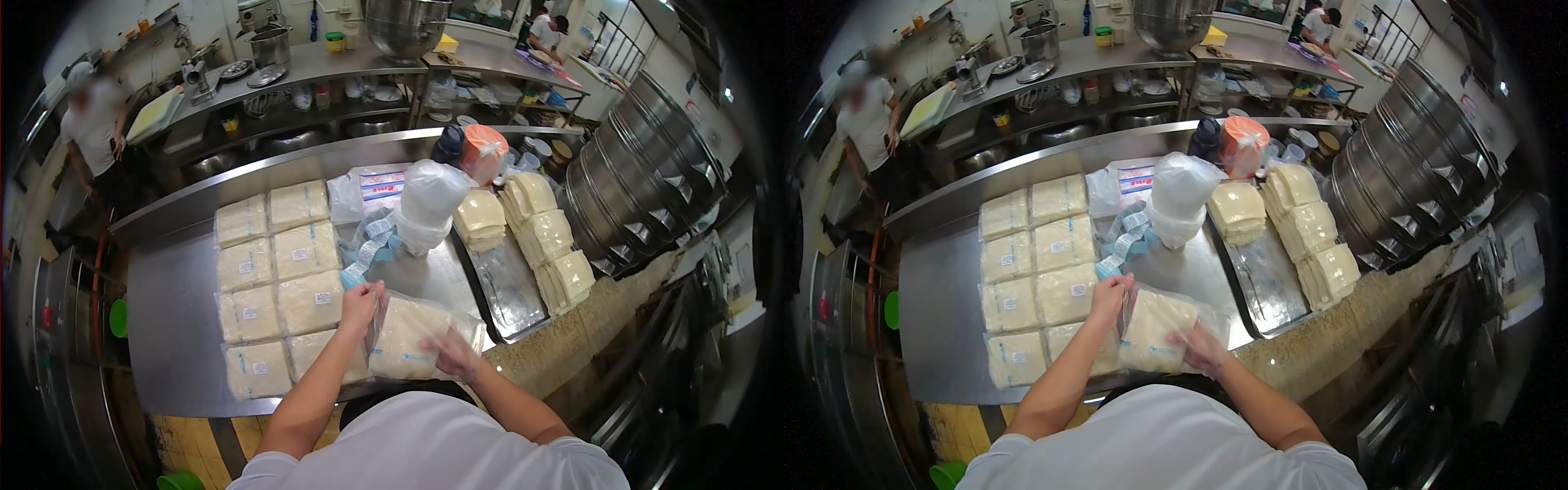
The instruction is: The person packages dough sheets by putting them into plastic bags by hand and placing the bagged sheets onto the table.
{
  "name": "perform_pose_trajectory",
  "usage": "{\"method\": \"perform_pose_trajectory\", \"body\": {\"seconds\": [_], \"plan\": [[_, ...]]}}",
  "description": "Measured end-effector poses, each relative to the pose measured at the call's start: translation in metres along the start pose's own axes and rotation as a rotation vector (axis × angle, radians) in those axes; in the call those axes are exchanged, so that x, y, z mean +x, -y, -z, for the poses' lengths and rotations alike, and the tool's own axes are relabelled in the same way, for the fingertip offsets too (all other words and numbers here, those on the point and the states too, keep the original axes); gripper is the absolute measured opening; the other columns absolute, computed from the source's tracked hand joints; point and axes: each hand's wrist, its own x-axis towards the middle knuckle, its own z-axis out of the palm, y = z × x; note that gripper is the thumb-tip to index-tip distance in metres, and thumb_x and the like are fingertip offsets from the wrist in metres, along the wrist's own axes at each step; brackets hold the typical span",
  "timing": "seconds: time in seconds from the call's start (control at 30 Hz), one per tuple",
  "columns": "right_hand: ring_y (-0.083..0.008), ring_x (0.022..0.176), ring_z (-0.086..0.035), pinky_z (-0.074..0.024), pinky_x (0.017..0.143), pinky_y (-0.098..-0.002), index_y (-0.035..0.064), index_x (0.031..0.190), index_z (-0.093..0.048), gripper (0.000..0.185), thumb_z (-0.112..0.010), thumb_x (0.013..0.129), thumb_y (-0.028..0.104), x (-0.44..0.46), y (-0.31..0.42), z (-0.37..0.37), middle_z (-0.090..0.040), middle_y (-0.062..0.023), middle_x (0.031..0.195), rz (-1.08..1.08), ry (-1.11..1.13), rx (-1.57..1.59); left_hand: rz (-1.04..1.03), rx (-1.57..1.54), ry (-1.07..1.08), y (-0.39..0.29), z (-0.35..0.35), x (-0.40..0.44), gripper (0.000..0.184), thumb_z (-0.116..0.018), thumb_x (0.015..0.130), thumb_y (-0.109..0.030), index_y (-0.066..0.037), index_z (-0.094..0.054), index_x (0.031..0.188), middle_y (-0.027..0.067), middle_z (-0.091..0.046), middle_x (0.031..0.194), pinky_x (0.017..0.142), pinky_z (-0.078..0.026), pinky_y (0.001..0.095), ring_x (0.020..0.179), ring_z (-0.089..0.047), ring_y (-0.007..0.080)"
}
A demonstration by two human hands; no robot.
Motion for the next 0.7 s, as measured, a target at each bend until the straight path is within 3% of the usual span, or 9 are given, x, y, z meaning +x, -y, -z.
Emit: {"method": "perform_pose_trajectory", "body": {"seconds": [0.03, 0.13, 0.2, 0.27, 0.37, 0.7], "plan": [[-0.0215, 0.102, -0.069, -0.0598, 0.080, -0.0400, 0.0055, 0.139, -0.052, 0.050, -0.070, 0.093, 0.013, 0.006, -0.012, 0.009, -0.070, -0.0126, 0.108, 0.031, -0.057, -0.026, -0.094, 0.168, -0.089, -0.006, -0.002, 0.003, 0.028, -0.079, 0.091, -0.022, 0.001, -0.070, 0.104, 0.0044, -0.070, 0.083, 0.070, -0.053, 0.0299, 0.076, -0.066, 0.0140], [-0.0225, 0.104, -0.068, -0.0594, 0.082, -0.0412, 0.0059, 0.138, -0.053, 0.049, -0.070, 0.093, 0.013, 0.030, -0.044, 0.036, -0.069, -0.0125, 0.112, 0.102, -0.209, -0.100, -0.379, 0.449, 0.119, -0.043, -0.037, -0.039, 0.035, -0.078, 0.089, -0.030, -0.002, -0.067, 0.106, 0.0095, -0.070, 0.082, 0.070, -0.054, 0.0326, 0.077, -0.069, 0.0193], [-0.0229, 0.105, -0.068, -0.0592, 0.083, -0.0419, 0.0060, 0.138, -0.052, 0.049, -0.070, 0.093, 0.012, 0.049, -0.056, 0.050, -0.069, -0.0124, 0.113, 0.098, -0.251, -0.095, -0.383, 0.795, 0.344, -0.094, -0.069, -0.098, 0.045, -0.076, 0.088, -0.038, -0.001, -0.063, 0.112, 0.0157, -0.070, 0.082, 0.069, -0.055, 0.0385, 0.080, -0.072, 0.0295], [-0.0233, 0.106, -0.068, -0.0589, 0.084, -0.0426, 0.0061, 0.139, -0.052, 0.050, -0.070, 0.092, 0.012, 0.060, -0.064, 0.057, -0.068, -0.0123, 0.115, 0.087, -0.252, -0.047, -0.572, 1.007, 0.403, -0.088, -0.098, -0.117, 0.040, -0.066, 0.095, -0.038, -0.001, -0.061, 0.109, 0.0193, -0.070, 0.083, 0.072, -0.054, 0.0499, 0.083, -0.069, 0.0418], [-0.0239, 0.107, -0.068, -0.0585, 0.086, -0.0437, 0.0062, 0.139, -0.052, 0.050, -0.070, 0.092, 0.011, 0.062, -0.068, 0.067, -0.067, -0.0122, 0.117, 0.059, -0.224, 0.043, -0.613, 1.123, 0.538, -0.065, -0.126, -0.099, 0.027, -0.064, 0.093, -0.026, -0.001, -0.059, 0.102, 0.0222, -0.070, 0.086, 0.073, -0.054, 0.0534, 0.085, -0.069, 0.0434], [-0.0259, 0.112, -0.066, -0.0572, 0.092, -0.0472, 0.0066, 0.140, -0.052, 0.051, -0.070, 0.091, 0.009, 0.037, -0.048, 0.098, -0.065, -0.0118, 0.123, -0.034, -0.048, 0.318, -0.650, 1.083, 0.419, -0.043, -0.181, -0.111, 0.014, -0.062, 0.087, -0.015, -0.006, -0.057, 0.095, 0.0204, -0.070, 0.083, 0.069, -0.052, 0.0551, 0.079, -0.070, 0.0421]]}}
